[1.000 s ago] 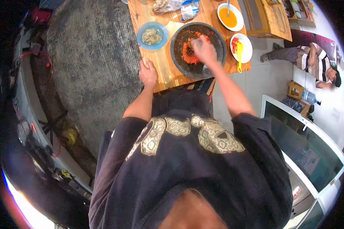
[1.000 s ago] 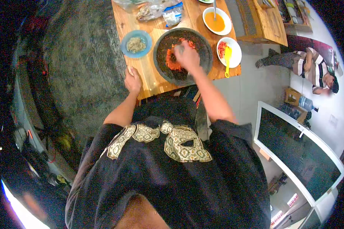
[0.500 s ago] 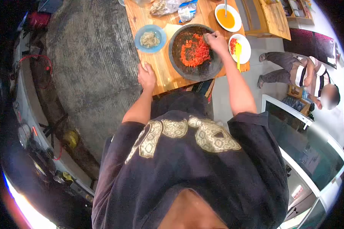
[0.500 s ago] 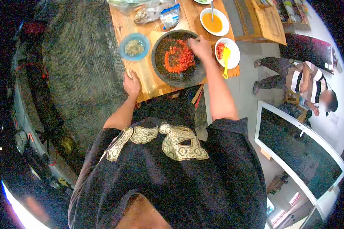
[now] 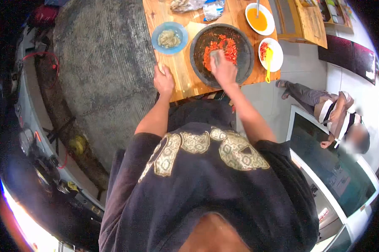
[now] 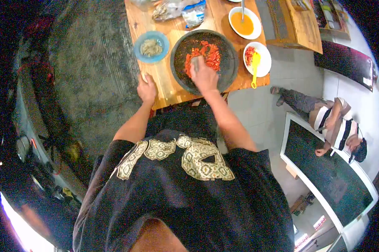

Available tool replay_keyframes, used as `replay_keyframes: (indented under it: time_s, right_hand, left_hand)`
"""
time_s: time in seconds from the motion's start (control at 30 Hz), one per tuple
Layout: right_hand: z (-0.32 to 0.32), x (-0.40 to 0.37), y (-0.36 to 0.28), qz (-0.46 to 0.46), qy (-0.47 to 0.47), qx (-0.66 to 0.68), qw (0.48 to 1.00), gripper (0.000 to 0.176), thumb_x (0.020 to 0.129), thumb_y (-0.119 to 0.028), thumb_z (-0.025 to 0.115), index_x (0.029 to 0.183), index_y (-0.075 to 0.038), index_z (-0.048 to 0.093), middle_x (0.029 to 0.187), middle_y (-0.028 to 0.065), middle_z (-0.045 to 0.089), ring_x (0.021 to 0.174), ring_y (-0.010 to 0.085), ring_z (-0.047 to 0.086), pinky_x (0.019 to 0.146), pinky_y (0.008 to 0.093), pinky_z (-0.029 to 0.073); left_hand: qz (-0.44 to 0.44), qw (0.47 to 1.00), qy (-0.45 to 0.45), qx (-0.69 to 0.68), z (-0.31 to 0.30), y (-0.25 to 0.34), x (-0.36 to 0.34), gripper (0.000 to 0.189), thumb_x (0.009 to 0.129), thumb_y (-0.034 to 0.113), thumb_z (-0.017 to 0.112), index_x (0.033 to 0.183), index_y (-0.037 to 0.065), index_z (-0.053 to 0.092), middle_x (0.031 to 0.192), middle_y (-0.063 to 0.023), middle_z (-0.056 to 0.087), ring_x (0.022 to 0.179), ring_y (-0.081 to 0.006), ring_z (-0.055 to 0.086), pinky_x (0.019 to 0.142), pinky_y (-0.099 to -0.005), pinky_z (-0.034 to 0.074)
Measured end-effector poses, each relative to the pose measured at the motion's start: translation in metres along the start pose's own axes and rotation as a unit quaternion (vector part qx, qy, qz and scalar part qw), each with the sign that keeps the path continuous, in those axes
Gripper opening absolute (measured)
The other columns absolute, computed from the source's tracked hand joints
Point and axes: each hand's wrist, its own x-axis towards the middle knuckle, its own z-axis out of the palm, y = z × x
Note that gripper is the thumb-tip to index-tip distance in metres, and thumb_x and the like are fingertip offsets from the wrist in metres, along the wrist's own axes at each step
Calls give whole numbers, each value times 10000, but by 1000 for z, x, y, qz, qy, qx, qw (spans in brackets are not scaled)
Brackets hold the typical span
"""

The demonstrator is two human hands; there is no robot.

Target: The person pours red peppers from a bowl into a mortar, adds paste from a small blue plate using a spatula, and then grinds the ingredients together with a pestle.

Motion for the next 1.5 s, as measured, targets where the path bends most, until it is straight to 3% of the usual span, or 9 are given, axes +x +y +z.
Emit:
replay_keyframes:
  time_s: [0.13, 0.33, 0.43, 0.6, 0.87, 1.1, 1.2, 1.27, 1.5]
  right_hand:
    - [-30, 73, 31, -40, 12, 164, 986, 386, 860, -444, 532, 1040, -102, 536, 942, 231, 648, 884, 404, 630, 769, 496, 489]
    - [0, 16, 26, -81, 96, -9, 992, 338, 844, -393, 564, 1065, -138, 549, 779, 222, 650, 699, 391, 650, 643, 495, 510]
    - [-53, 93, 51, 23, -153, 224, 962, 378, 798, -423, 624, 928, -69, 612, 800, 227, 644, 651, 339, 636, 599, 416, 491]
    - [-21, 75, 27, -74, 113, 3, 991, 342, 867, -383, 543, 1091, -127, 515, 775, 225, 644, 689, 399, 644, 635, 518, 501]
    - [-40, 109, 41, 47, -90, 184, 978, 411, 829, -454, 537, 944, -60, 543, 925, 229, 650, 934, 378, 623, 791, 477, 474]
    - [-15, 60, 24, -55, 101, 7, 993, 355, 859, -371, 533, 1112, -123, 535, 870, 257, 645, 773, 417, 647, 701, 554, 496]
    - [-61, 110, 21, 83, -208, 138, 965, 371, 830, -362, 518, 1050, -68, 572, 962, 217, 660, 934, 393, 627, 806, 489, 480]
    - [-24, 86, 8, -59, 10, 9, 998, 335, 836, -333, 549, 1060, -83, 561, 914, 204, 660, 811, 372, 657, 695, 493, 515]
    - [-35, 91, 8, -60, 36, 77, 995, 403, 890, -396, 479, 1145, -84, 464, 842, 258, 647, 785, 432, 639, 701, 524, 508]
  left_hand:
    - [-21, 999, -22, 27, -5, 7, -3, 440, 927, 391, 395, 1130, 14, 495, 1038, -316, 591, 939, -495, 561, 815, -534, 425]
    - [-3, 1000, -8, 12, 3, -8, 3, 493, 925, 403, 394, 1192, -1, 486, 1045, -316, 588, 948, -495, 555, 833, -524, 426]
    - [14, 1000, -8, -4, 5, -3, 2, 502, 928, 406, 390, 1209, 2, 489, 1047, -309, 593, 959, -487, 558, 842, -517, 428]
    - [32, 999, 20, -9, 2, -2, -3, 518, 928, 406, 384, 1245, 8, 481, 1034, -302, 602, 968, -478, 563, 840, -514, 428]
    - [-3, 1000, -4, 24, -5, 17, -4, 438, 926, 401, 386, 1122, 26, 503, 991, -312, 600, 916, -493, 565, 782, -543, 427]
    - [4, 1000, -5, 18, 2, -1, -2, 462, 926, 407, 380, 1150, 18, 491, 996, -321, 598, 911, -499, 566, 799, -546, 422]
    - [29, 999, 26, -1, 5, -7, -4, 495, 928, 422, 364, 1191, 20, 481, 1009, -326, 595, 921, -498, 565, 818, -540, 421]
    - [20, 1000, 17, -5, 9, -2, 5, 504, 927, 424, 364, 1202, 17, 476, 1013, -330, 591, 921, -503, 563, 818, -541, 422]
    - [-12, 999, -22, 23, -4, 9, -3, 493, 927, 424, 361, 1171, 13, 483, 1002, -338, 588, 911, -512, 560, 812, -548, 420]
